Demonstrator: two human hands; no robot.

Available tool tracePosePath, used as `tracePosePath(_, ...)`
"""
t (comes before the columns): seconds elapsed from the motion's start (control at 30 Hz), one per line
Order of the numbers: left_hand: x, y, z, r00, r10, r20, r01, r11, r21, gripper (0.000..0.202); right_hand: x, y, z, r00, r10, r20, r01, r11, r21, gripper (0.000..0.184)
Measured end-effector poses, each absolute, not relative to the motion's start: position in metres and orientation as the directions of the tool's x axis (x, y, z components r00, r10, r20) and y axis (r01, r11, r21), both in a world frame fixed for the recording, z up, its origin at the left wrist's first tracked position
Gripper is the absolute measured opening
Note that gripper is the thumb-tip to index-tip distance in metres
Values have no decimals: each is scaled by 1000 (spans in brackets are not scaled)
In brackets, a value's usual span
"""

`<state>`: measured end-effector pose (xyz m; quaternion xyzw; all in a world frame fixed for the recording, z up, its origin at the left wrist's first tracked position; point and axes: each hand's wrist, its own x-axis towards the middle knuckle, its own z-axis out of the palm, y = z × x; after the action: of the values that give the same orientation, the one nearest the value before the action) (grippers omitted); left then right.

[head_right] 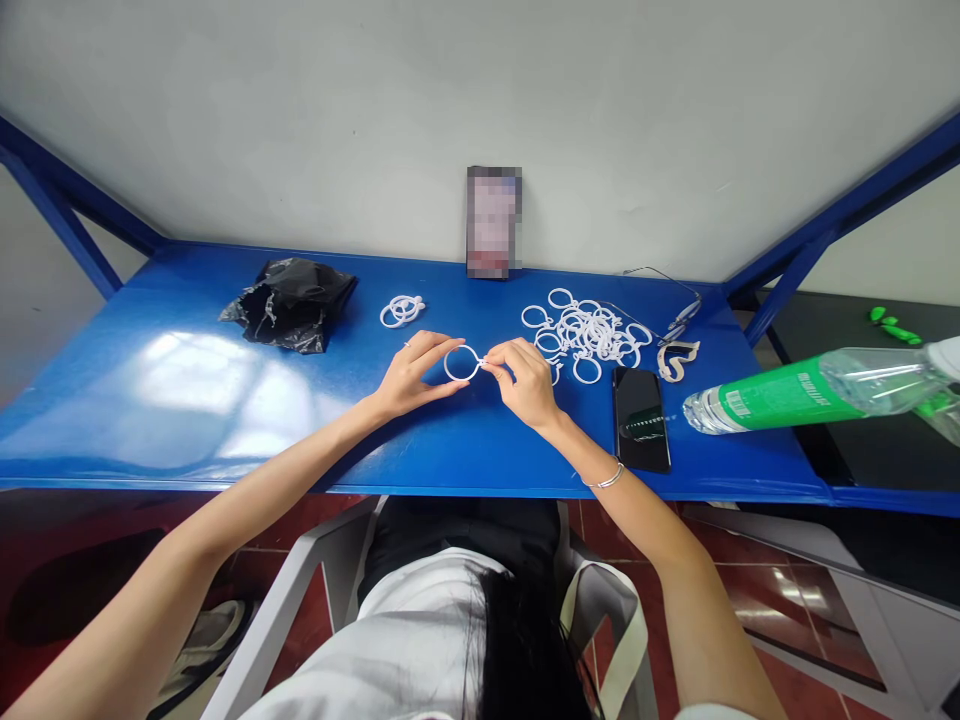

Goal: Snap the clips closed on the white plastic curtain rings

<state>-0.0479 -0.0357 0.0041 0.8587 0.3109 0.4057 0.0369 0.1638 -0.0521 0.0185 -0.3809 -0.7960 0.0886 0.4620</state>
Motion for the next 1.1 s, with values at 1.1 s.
tracePosePath(1.1,-50,-33,8,469,582,664,518,-791,327,48,162,-52,22,-324,657,680,561,713,-421,9)
